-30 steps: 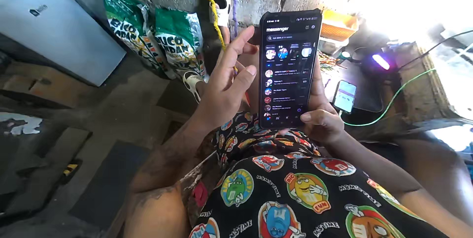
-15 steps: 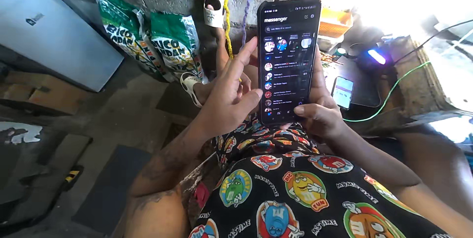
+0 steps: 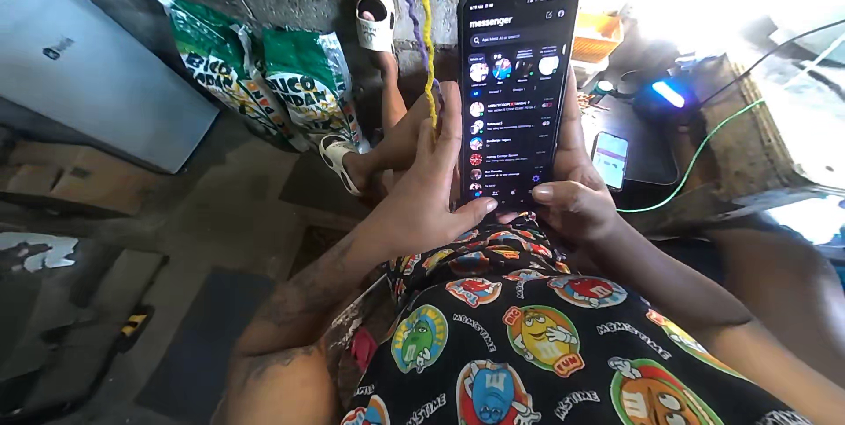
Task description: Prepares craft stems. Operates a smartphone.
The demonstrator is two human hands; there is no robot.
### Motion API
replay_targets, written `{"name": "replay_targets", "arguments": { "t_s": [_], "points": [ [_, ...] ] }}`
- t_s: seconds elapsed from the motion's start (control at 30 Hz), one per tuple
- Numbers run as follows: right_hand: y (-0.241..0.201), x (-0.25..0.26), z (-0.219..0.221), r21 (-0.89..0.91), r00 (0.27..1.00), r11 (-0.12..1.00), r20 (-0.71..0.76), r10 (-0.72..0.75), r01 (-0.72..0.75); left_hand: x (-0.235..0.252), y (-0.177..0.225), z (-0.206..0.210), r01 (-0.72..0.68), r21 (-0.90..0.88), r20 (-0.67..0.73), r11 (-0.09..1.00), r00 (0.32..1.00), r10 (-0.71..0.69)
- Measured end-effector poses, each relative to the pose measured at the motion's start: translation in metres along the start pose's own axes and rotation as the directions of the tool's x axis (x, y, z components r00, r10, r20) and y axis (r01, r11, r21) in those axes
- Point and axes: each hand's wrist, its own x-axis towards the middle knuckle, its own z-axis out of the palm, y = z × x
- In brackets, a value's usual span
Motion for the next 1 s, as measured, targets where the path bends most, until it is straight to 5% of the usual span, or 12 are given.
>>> {"name": "replay_targets", "arguments": {
  "t_s": [0.17, 0.3, 0.6, 1.0],
  "points": [
    [0.000, -0.001, -0.002, -0.005, 0.999, 1.000, 0.034, -0.013, 0.013, -0.001, -0.004, -0.007, -0.020, 0.032, 0.072, 0.999, 0.997, 0.018],
    [0.007, -0.013, -0.009, 0.073, 0.987, 0.990, -0.092, 0.128, -0.121, -0.002, -0.002, -0.010, -0.010, 0.102, 0.099, 0.995, 0.995, 0.000],
    [-0.001, -0.004, 0.000, 0.018, 0.998, 1.000, -0.063, 0.022, -0.021, -0.002, -0.005, -0.008, -0.064, 0.244, 0.056, 0.968, 0.997, 0.051],
    [0.000, 0.002, -0.001, 0.094, 0.896, 0.949, -0.315, 0.314, -0.300, -0.001, -0.010, -0.002, -0.149, 0.413, 0.024, 0.899, 0.988, 0.152]
  ]
}}
